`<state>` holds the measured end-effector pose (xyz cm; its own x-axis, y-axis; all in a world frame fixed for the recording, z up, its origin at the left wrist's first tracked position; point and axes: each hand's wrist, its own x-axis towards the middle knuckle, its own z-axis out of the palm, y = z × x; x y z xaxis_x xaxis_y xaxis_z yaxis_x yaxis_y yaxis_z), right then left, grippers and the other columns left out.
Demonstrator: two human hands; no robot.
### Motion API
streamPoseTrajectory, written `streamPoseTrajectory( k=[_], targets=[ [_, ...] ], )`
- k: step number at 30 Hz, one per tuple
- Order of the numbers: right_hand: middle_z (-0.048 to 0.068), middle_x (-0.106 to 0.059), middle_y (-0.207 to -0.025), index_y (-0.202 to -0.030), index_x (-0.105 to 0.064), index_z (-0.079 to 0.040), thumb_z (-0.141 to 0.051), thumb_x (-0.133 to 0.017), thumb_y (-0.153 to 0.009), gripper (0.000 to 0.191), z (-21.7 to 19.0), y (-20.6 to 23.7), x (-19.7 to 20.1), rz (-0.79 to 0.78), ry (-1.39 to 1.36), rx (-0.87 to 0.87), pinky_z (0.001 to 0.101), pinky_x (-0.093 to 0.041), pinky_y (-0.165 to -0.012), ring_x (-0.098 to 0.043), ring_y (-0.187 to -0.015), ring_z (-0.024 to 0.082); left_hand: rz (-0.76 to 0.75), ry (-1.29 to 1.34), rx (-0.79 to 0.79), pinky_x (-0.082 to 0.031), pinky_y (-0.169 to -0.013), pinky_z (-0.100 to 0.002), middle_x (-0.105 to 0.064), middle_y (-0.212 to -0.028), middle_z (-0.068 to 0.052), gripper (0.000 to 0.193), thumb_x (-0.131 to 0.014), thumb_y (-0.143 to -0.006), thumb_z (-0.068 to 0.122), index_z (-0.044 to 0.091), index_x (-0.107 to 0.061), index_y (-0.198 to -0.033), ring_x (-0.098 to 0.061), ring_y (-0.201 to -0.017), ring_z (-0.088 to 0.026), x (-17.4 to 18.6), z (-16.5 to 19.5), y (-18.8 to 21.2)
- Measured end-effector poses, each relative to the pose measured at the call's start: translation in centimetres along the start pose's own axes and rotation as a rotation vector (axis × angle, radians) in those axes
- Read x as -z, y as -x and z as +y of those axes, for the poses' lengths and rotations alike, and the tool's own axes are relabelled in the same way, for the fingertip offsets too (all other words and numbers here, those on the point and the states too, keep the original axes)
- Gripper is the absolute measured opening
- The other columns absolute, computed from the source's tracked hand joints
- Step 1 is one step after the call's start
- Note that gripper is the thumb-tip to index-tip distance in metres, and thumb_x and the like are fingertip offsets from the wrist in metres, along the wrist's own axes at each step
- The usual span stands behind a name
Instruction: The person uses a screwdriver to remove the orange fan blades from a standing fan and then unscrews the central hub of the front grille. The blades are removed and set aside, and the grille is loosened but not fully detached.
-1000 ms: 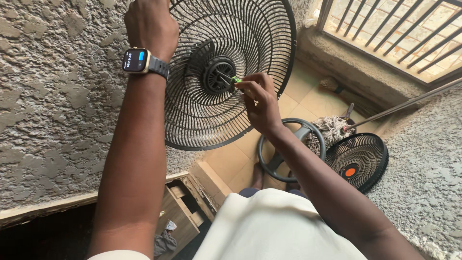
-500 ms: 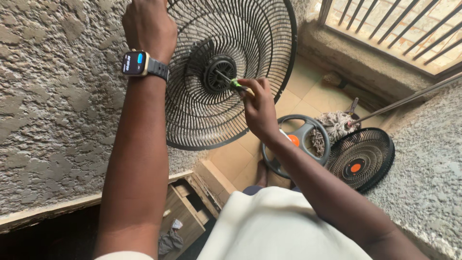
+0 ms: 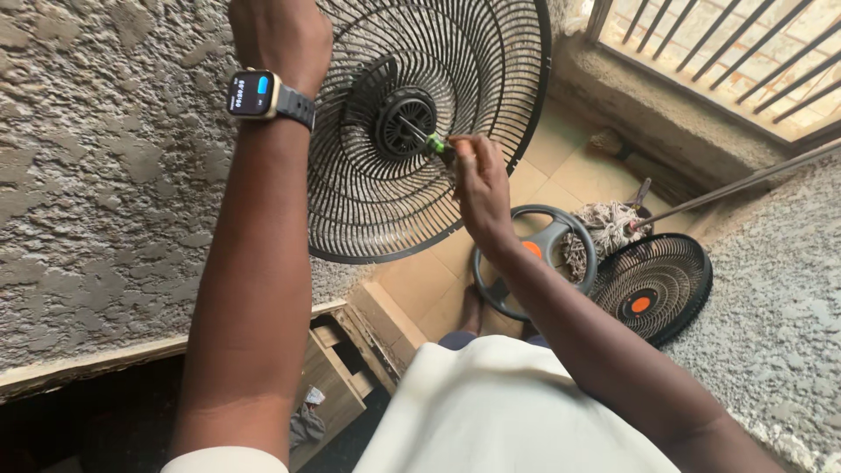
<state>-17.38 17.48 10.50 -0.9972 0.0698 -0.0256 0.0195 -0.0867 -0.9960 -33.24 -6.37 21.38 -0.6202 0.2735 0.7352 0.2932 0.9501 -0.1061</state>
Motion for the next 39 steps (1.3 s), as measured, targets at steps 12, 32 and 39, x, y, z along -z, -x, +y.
streamPoseTrajectory(
  k=[12,32,39],
  targets=[
    [0.018,-0.053,-0.124,-0.118,-0.066,-0.006,0.005,-0.069,-0.088,0.032,-2.6,1.4,-0.7,-0.087,0.572,0.690,0.0442,-0.052,-0.091,-0.057,-0.113,0.036,-0.330,0.041,0.251,-0.059,-0.057,-0.048,-0.071,-0.076,-0.020,0.037,-0.052,-0.095,-0.010,0.011,-0.070,-0.118,-0.074,-0.071,-0.036,4.5,2.6,-3.4],
    [0.013,-0.073,-0.102,-0.120,-0.063,-0.009,-0.023,-0.071,-0.092,0.032,-2.7,-1.0,-0.7,-0.286,0.626,-0.092,0.0434,-0.053,-0.080,-0.070,-0.093,0.027,-0.396,0.069,0.293,-0.048,-0.037,-0.034,-0.066,-0.061,-0.011,0.029,-0.043,-0.103,-0.003,0.008,-0.069,-0.112,-0.066,-0.050,-0.020,5.6,1.5,-3.3],
    [0.018,-0.072,-0.096,-0.115,-0.063,-0.007,-0.024,-0.070,-0.088,0.033,-2.8,0.6,-1.7,-0.234,0.890,0.197,0.0491,-0.051,-0.083,-0.069,-0.094,0.037,-0.364,0.041,0.272,-0.045,-0.033,-0.031,-0.065,-0.061,-0.010,0.027,-0.045,-0.102,-0.004,0.007,-0.069,-0.109,-0.063,-0.047,-0.018,5.8,1.7,-3.4]
  ],
)
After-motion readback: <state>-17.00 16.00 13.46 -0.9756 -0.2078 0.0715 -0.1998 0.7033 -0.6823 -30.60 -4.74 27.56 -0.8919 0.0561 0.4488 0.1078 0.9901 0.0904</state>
